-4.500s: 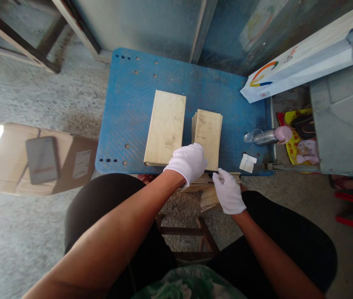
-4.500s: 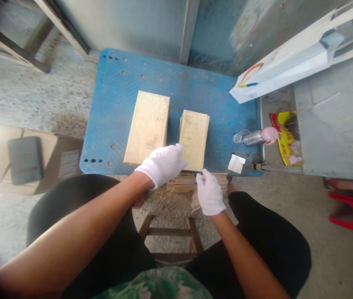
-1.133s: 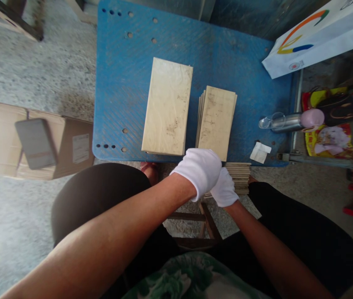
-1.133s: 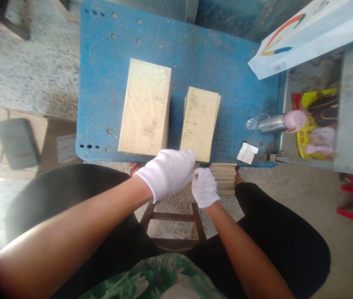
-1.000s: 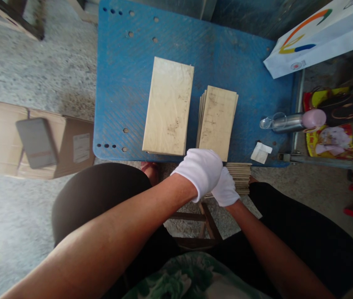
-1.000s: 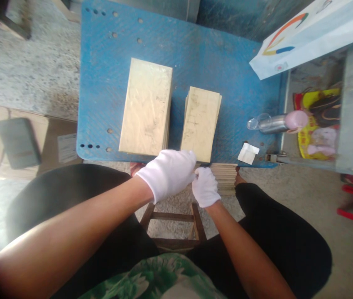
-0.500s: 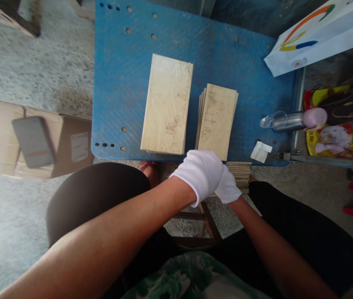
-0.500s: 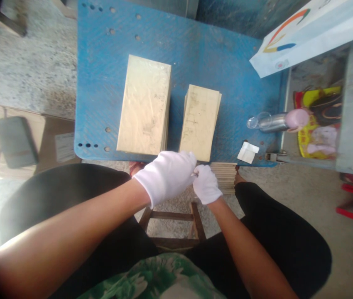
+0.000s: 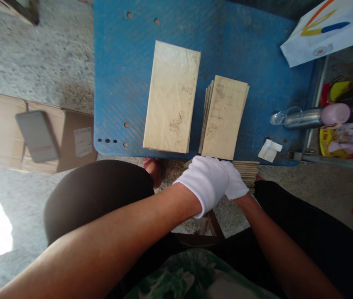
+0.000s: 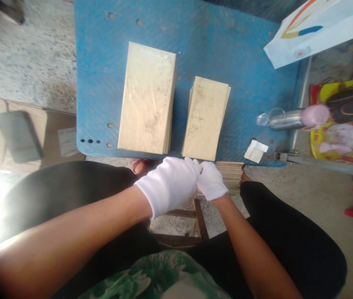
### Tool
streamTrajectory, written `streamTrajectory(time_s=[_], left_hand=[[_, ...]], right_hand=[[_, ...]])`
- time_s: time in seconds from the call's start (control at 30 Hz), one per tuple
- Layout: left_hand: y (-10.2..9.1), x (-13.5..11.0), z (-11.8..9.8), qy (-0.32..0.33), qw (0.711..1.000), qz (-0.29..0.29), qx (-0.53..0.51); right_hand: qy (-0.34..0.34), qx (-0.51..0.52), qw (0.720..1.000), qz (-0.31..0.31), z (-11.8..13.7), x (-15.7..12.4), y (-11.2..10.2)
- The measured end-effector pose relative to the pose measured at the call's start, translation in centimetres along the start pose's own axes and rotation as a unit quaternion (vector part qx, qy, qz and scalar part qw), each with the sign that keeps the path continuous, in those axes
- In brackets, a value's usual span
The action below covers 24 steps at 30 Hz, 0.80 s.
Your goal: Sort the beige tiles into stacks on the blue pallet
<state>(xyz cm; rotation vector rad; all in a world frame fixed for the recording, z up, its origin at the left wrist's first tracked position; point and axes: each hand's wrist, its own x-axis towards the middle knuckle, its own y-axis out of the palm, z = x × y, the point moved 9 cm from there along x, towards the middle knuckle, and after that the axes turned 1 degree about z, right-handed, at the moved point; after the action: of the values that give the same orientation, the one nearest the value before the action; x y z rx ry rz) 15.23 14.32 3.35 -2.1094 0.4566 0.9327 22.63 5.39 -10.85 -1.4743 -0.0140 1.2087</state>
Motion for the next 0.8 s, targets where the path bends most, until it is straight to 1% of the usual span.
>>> streamTrajectory(time_s=[0.13,0.27,0.37,0.43,0.5,0.57,0.67,0.73,0.8], left_hand=[[-0.3,-0.2,0.5,-0.017,1.000,-0.011,-0.005],[-0.2,-0.8,-0.1,-0.013,0.999,-0.043,0.006],[1.2,-1.0,-1.0,-0.006,0.999,-0.051,0.007],[2.5,-1.0,-1.7,0.002,0.999,-0.039,0.002],[3.8,-0.9,-2.4,0.016,1.000,-0.020,0.002],[4.6,-0.9,-2.9,0.029,1.000,0.000,0.010],[5.0,-1.5,-3.7,0.043,0.999,0.011,0.027],[5.4,-2.1,-4.4,0.056,0.998,0.005,0.038],[6.0,-2.9,-5.1,0.072,0.997,-0.018,0.037]], right_hand=[[-0.008,0.018,1.000,-0.001,-0.3,0.1,0.1],[0.014,0.019,0.999,-0.027,-0.2,-0.7,-0.4],[0.038,0.020,0.999,-0.033,-0.2,-1.5,-0.5],[0.054,0.040,0.997,-0.029,-0.3,-1.9,-0.3],[0.061,0.069,0.995,-0.041,-0.5,-2.3,-0.3],[0.048,0.082,0.993,-0.071,-0.6,-2.7,-0.6],[0.025,0.083,0.989,-0.122,-0.8,-3.5,-1.4],[0.016,0.089,0.986,-0.139,-1.0,-4.0,-1.5],[0.012,0.091,0.985,-0.144,-1.3,-4.3,-1.5]])
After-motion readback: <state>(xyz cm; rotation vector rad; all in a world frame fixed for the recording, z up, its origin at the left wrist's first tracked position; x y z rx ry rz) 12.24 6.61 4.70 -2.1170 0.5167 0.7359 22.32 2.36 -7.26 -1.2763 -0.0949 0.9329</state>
